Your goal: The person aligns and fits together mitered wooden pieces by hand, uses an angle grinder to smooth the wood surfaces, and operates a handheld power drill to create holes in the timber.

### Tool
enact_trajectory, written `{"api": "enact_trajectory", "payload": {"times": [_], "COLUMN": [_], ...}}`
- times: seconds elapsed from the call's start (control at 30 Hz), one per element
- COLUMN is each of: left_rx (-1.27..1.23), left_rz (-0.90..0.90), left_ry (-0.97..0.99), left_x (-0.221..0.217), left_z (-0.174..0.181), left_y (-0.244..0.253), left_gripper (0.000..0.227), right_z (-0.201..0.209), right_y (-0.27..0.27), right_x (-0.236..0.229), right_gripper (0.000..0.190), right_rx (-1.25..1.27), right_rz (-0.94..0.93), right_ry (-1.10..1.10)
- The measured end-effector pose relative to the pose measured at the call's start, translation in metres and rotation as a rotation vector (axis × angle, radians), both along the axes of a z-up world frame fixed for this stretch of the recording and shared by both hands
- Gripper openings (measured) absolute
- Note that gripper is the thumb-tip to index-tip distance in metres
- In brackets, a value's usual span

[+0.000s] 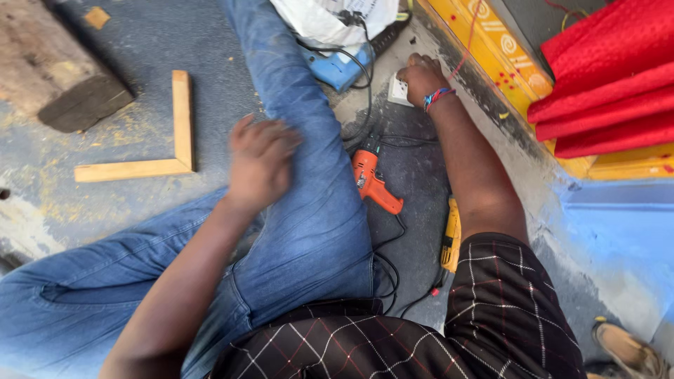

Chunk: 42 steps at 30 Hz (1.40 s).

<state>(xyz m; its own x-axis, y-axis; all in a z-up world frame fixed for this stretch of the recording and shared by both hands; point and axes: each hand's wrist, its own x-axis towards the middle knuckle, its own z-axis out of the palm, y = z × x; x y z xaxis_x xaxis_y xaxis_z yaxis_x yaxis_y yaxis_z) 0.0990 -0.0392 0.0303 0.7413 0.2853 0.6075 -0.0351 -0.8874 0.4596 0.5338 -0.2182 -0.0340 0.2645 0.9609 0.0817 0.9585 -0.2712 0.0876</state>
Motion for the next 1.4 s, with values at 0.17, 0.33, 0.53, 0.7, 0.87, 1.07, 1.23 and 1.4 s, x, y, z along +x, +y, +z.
{"api": "enact_trajectory", "payload": {"times": [0.17,0.33,0.53,0.7,0.87,1.07,1.23,1.4], "left_rx": [-0.057,-0.117,-0.133,-0.146,-0.168,-0.188,-0.2,-0.231], "left_rz": [-0.15,-0.166,-0.174,-0.157,-0.163,-0.169,-0.17,-0.178], "left_ry": [0.032,0.031,0.066,0.056,0.041,0.045,0.032,0.025], "left_x": [0.068,0.073,0.067,0.064,0.062,0.062,0.059,0.059], "left_z": [0.014,0.006,-0.001,0.001,0.001,0.0,-0.001,-0.004], "left_y": [-0.034,-0.037,-0.033,-0.032,-0.032,-0.032,-0.031,-0.03], "left_gripper": [0.024,0.027,0.021,0.022,0.021,0.019,0.021,0.021], "right_z": [0.031,0.014,-0.048,-0.067,-0.033,0.005,0.019,0.031], "right_y": [-0.036,-0.084,-0.104,-0.107,-0.098,-0.065,-0.033,-0.017], "right_x": [0.002,0.028,0.057,0.051,0.022,-0.001,-0.008,-0.016], "right_gripper": [0.021,0.024,0.016,0.018,0.017,0.031,0.035,0.033], "right_rx": [0.073,0.078,0.189,0.105,0.579,0.441,0.167,-0.007], "right_rz": [-0.082,-0.6,-0.539,-0.646,-0.627,-0.257,-0.208,-0.202], "right_ry": [0.351,1.041,0.105,0.12,0.608,0.585,0.224,0.14]}}
